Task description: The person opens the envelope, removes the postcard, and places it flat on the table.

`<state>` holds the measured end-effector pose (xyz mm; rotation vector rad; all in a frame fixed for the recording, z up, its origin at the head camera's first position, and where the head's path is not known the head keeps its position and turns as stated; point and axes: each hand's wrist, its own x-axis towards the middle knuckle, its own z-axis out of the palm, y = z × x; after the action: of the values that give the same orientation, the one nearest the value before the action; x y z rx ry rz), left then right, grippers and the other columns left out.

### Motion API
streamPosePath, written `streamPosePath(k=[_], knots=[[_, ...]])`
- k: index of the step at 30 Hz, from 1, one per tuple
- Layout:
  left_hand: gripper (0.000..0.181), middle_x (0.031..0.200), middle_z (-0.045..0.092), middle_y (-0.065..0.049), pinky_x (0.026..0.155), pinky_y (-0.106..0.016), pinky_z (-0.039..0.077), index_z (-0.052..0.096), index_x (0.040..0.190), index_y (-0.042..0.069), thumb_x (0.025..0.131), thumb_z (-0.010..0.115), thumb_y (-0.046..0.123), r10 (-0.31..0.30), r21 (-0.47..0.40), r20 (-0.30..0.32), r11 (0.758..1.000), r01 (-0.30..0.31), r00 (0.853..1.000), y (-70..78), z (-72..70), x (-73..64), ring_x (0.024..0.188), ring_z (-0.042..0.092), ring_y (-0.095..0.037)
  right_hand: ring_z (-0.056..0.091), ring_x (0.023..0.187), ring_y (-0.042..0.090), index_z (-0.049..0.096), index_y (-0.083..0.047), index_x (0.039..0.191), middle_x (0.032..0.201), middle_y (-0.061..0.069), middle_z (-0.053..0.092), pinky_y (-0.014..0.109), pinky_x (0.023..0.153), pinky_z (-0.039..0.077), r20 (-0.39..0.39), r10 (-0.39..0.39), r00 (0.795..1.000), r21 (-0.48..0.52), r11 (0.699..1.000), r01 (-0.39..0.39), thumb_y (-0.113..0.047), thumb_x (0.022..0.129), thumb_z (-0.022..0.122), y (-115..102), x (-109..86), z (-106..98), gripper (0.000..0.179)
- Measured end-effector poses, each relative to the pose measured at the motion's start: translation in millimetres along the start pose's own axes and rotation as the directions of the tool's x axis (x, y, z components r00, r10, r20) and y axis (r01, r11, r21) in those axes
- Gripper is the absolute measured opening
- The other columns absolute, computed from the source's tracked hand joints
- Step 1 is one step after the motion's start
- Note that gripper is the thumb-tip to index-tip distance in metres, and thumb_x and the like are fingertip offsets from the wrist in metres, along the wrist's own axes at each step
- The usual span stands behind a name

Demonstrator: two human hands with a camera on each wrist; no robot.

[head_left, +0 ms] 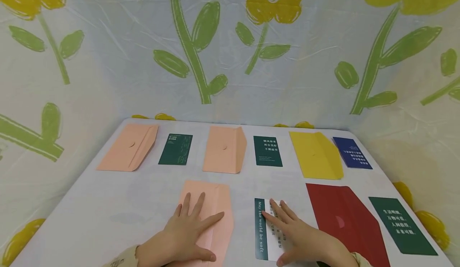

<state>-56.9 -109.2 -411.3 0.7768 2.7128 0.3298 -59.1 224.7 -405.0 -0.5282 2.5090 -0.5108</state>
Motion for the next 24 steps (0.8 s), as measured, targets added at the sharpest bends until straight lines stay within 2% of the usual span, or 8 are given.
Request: streamPosePath(k=[7, 12, 17, 24], knots=[[0.098, 0.163, 0.005, -0.023, 0.104, -0.074, 0.021, 0.031, 0.155, 0.042, 0.072, 0.061, 0.082, -0.003, -0.025, -0.003, 1.000, 0.003, 1.000, -8.6, 3.5, -4.7, 0.144, 0.000, -0.057, 0.001, 0.150, 0.042, 0.025, -0.039, 0.157, 0.167, 0.001, 0.002, 0.065, 0.084, 0.048, 0.006, -0.016, 1.000, -0.012, 1.000, 0.016, -0.058, 0.067, 0.082, -7.8, -0.6, 5.2, 0.108], [0.104, 0.163, 0.003, -0.023, 0.105, -0.073, 0.020, 0.027, 0.157, 0.036, 0.071, 0.059, 0.084, -0.013, -0.032, -0.001, 0.999, 0.013, 1.000, -16.8, 4.4, -8.0, 0.145, -0.001, -0.055, 0.002, 0.149, 0.044, 0.022, -0.040, 0.158, 0.167, 0.002, 0.000, 0.065, 0.082, 0.049, 0.014, -0.014, 1.000, 0.008, 1.000, 0.014, -0.060, 0.068, 0.080, -15.1, 0.9, 8.9, 0.108], [0.116, 0.165, 0.002, -0.019, 0.108, -0.072, 0.017, 0.020, 0.160, 0.025, 0.069, 0.058, 0.086, -0.045, -0.046, 0.021, 0.998, 0.046, 0.999, -24.3, 1.8, -12.4, 0.147, -0.002, -0.051, 0.002, 0.149, 0.045, 0.023, -0.042, 0.157, 0.167, 0.002, 0.001, 0.065, 0.078, 0.050, 0.031, -0.010, 0.999, -0.001, 1.000, 0.010, -0.059, 0.070, 0.079, -22.7, 4.6, 10.7, 0.105], [0.126, 0.165, 0.000, -0.016, 0.110, -0.069, 0.016, 0.016, 0.160, 0.010, 0.068, 0.058, 0.087, -0.053, -0.073, 0.011, 0.996, 0.053, 0.999, -38.0, 0.4, -22.4, 0.148, -0.001, -0.047, 0.002, 0.149, 0.044, 0.024, -0.038, 0.158, 0.167, 0.004, 0.002, 0.067, 0.084, 0.047, 0.024, -0.022, 0.999, -0.037, 0.999, 0.023, -0.058, 0.071, 0.079, -37.7, 12.6, 16.6, 0.105]])
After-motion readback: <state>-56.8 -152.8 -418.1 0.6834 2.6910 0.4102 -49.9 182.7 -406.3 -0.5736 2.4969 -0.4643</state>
